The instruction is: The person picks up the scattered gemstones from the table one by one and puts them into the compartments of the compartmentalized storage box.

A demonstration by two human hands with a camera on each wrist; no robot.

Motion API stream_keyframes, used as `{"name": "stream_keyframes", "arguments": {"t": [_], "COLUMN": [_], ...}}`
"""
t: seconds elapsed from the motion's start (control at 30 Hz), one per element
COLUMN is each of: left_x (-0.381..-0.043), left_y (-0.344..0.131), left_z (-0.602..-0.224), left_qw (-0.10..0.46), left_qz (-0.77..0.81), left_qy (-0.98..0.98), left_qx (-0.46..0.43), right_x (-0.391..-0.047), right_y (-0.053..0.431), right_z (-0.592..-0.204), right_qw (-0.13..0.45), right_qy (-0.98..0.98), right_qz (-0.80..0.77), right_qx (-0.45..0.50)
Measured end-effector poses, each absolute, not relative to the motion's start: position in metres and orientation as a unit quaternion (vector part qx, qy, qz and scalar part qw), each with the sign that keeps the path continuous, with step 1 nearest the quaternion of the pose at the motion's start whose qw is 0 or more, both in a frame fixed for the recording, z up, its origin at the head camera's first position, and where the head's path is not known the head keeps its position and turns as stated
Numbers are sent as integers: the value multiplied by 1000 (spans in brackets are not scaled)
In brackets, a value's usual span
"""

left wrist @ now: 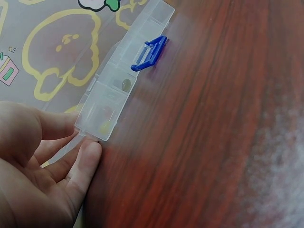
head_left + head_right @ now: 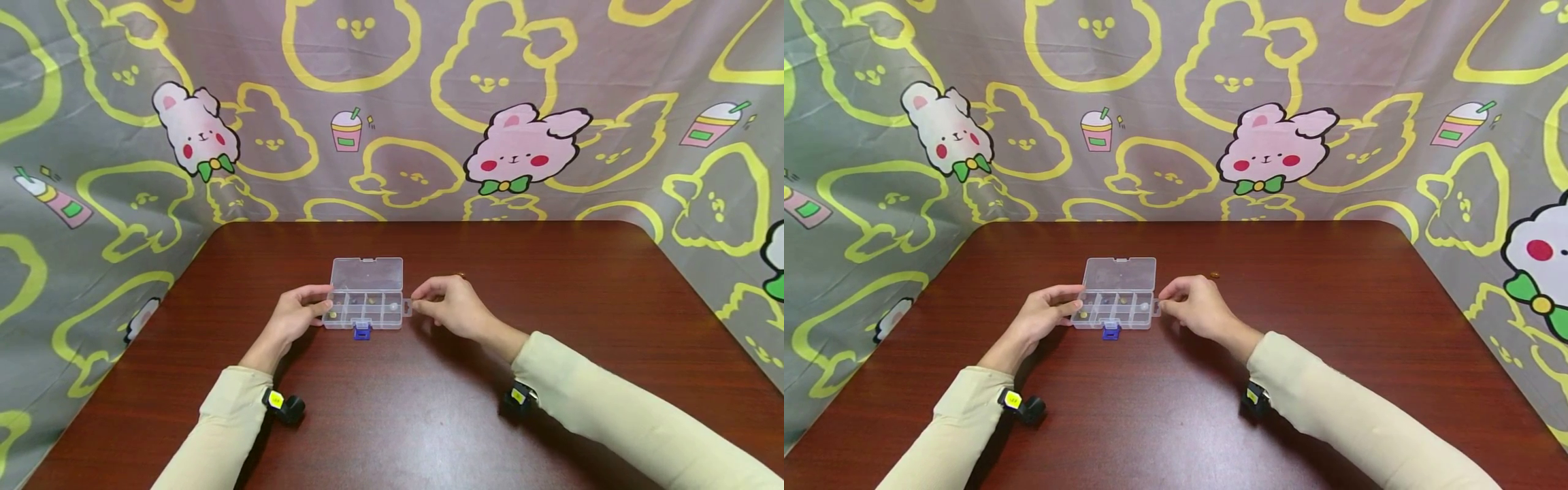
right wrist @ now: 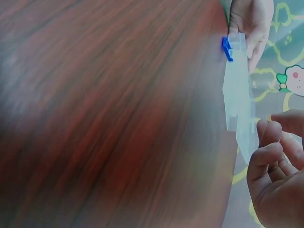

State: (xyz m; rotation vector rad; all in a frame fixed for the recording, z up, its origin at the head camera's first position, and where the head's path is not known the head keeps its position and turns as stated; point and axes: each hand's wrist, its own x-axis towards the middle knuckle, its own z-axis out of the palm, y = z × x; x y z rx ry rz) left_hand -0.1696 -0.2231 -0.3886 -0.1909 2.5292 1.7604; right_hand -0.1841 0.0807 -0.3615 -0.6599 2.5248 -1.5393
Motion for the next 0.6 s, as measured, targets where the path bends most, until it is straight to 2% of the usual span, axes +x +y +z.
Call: {"name": "stream_keyframes", "arguments": {"t": [0.6], "left_x": [-170], "left_y": [-224], "left_z": [-389], "left_qw": [27], "left_qz": [567], "left_qy": [820], "left_qx": [-64], "right_x": [-186], "right_y": [53], "right_z": [-361], "right_qw": [64], "right_qy": [834], "right_qz": [-500], "right_qx": [-226]}}
